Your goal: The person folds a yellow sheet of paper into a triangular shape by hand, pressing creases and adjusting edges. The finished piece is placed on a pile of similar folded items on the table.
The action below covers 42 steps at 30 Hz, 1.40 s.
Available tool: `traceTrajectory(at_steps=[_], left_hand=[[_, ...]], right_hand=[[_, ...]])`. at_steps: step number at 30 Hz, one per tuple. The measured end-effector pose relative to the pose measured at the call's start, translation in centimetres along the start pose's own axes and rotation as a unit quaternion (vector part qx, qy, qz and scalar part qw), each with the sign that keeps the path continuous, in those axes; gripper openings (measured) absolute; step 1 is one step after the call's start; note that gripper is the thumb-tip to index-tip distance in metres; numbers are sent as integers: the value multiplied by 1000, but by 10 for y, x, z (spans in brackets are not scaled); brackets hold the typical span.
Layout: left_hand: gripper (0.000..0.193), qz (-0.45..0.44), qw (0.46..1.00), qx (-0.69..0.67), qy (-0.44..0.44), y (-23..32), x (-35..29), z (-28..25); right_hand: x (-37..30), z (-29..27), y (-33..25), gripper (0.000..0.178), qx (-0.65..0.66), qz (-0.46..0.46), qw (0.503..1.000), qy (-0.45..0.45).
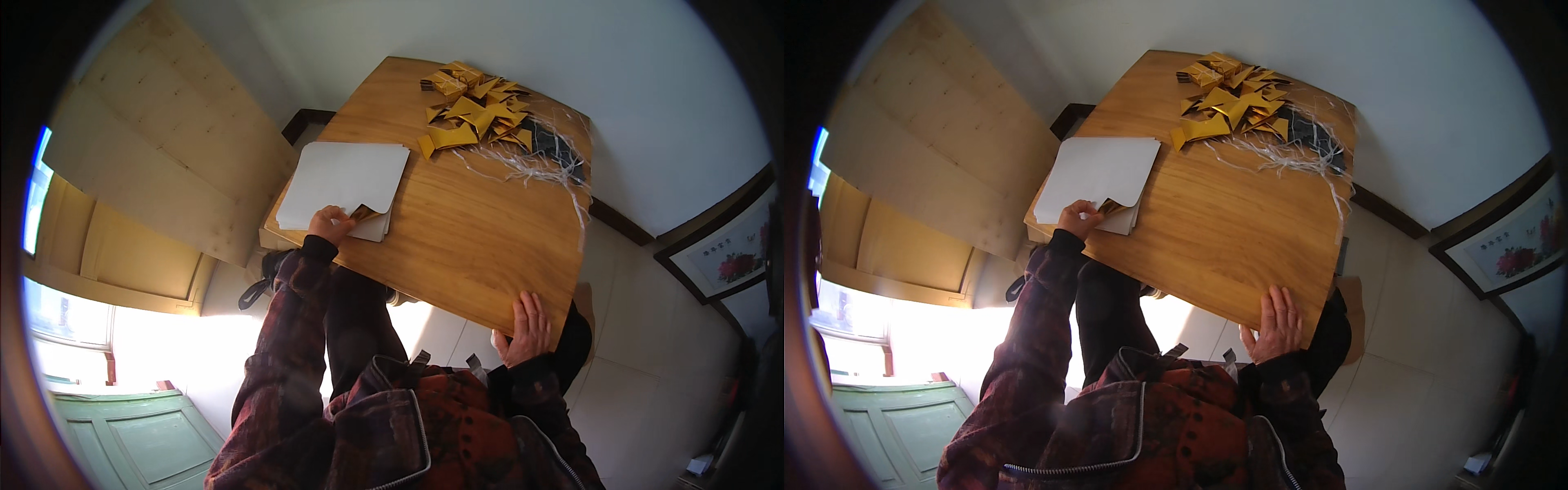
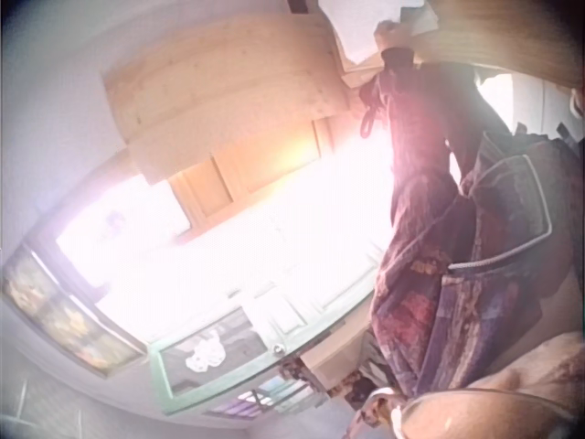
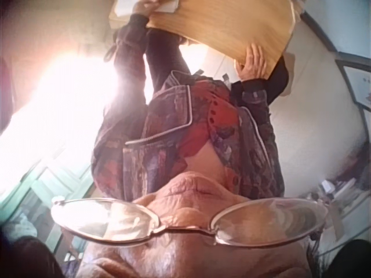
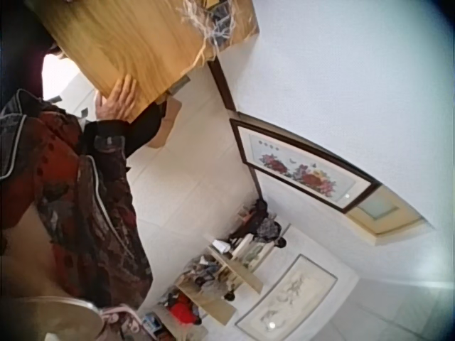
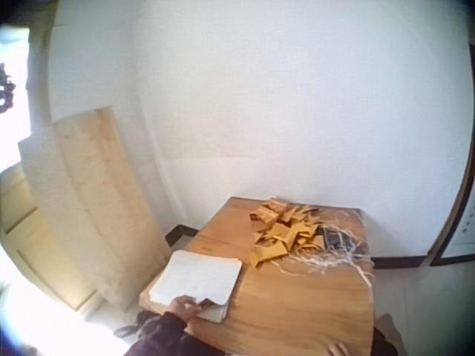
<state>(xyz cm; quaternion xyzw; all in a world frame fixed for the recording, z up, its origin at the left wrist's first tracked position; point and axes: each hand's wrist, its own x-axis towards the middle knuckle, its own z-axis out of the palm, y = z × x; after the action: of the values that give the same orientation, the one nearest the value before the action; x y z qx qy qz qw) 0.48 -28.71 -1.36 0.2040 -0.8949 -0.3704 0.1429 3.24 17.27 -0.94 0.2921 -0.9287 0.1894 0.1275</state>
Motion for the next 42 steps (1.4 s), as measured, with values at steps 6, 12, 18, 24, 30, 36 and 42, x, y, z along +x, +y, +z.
traceTrajectory(at_steps=[6,12,18,24,30,36,42], left_hand=[[18,-14,995,-94,-19,-12,5,-3],[18,-85,983,-158,26,-29,12,2],[18,-84,975,-203,27,-30,21,-6],[17,154,973,-12,174,37,-3,-17],[21,434,880,192,27,146,-59,29],[20,498,833,177,-161,192,-120,111],[31,516,836,128,-138,201,-147,150]], right_hand=[[0,0,-1,64,3,-1,1000,13],[0,2,0,66,7,13,1000,13],[-2,5,3,67,16,14,1000,16],[-2,4,1,68,8,5,1000,12],[-6,7,4,70,27,36,999,0],[-6,4,6,61,62,33,997,24],[-7,-2,12,38,259,83,952,142]])
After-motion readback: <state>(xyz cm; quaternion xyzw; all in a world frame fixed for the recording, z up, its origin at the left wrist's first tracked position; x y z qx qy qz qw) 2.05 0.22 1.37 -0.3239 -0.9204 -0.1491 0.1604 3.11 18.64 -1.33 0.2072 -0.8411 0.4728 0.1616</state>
